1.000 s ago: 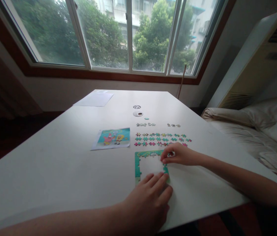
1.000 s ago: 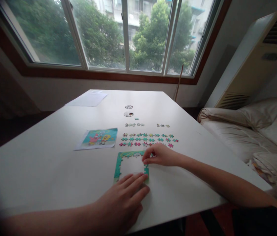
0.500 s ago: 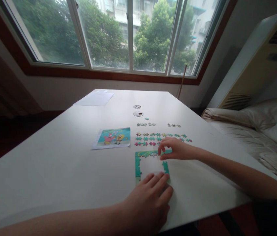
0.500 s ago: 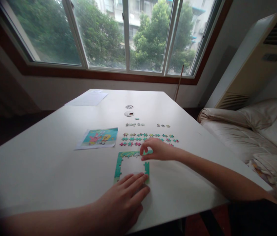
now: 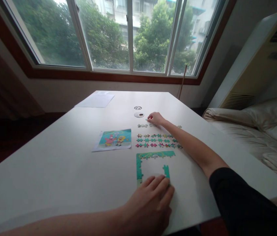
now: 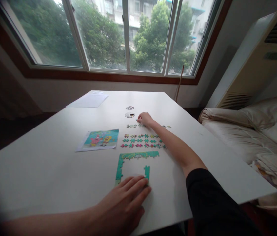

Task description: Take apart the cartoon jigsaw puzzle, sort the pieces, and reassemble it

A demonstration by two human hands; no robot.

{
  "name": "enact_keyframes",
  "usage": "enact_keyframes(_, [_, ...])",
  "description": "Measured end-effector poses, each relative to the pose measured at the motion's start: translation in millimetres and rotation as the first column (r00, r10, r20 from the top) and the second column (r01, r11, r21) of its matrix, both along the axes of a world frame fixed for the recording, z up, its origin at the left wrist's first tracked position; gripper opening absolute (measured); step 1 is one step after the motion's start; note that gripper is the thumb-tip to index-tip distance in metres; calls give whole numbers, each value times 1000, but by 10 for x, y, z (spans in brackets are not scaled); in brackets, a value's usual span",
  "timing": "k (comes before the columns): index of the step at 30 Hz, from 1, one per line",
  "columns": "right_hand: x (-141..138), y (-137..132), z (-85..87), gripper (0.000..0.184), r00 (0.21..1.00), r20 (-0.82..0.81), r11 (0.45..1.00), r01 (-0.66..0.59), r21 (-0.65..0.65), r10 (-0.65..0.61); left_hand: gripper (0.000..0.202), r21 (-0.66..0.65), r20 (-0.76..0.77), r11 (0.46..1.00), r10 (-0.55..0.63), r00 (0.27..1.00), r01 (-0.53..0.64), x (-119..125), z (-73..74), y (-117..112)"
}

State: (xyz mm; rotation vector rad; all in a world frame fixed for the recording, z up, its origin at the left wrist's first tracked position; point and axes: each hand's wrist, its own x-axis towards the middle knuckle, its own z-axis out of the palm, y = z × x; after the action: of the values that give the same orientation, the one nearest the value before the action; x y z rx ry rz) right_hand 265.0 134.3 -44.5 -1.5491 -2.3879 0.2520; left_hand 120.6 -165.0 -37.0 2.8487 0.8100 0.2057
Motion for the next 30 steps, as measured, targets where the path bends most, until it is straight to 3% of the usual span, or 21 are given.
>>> enact_keyframes(7, [38, -3, 63, 17, 999, -11, 992, 33, -124, -35, 40, 8, 5, 1000, -1, 1000, 1, 1, -19, -2])
enact_keyframes(10, [101, -207, 135, 16, 998, -61, 993, -28, -113, 21, 46, 24, 7, 999, 33, 999, -33, -29, -76, 3])
enact_keyframes(13, [208, -610, 227, 21, 981, -121, 974, -170, -151, 153, 52, 22, -4, 998, 52, 999, -52, -58, -130, 3])
enact_keyframes(14, [255, -778, 257, 22, 965, -144, 950, -245, -192, 219, 52, 19, -7, 999, 50, 999, -50, -63, -140, 1])
enact_keyframes(16, [357, -1126, 305, 25, 866, -256, 801, -497, -335, 430, 52, 13, -10, 999, 39, 999, -39, -62, -148, -4])
enact_keyframes(17, [407, -1292, 320, 25, 830, -273, 739, -558, -377, 487, 50, 11, -10, 999, 33, 999, -33, -57, -145, -7])
enact_keyframes(19, [493, -1571, 325, 23, 801, -282, 686, -598, -415, 528, 48, 9, -5, 1000, 24, 1000, -24, -44, -134, -11])
enact_keyframes(21, [551, -1759, 297, 22, 810, -267, 704, -586, -402, 522, 47, 8, -2, 1000, 21, 1000, -21, -33, -123, -9])
enact_keyframes(23, [582, -1864, 246, 22, 837, -250, 756, -547, -359, 486, 47, 10, -3, 1000, 17, 1000, -17, -26, -120, -2])
enact_keyframes(26, [593, -1932, 157, 23, 885, -238, 831, -460, -312, 401, 47, 16, -1, 1000, 14, 1000, -14, -23, -130, 9])
enact_keyframes(30, [579, -1998, 69, 23, 914, -249, 882, -385, -273, 322, 47, 22, 4, 1000, 18, 1000, -18, -23, -150, 17])
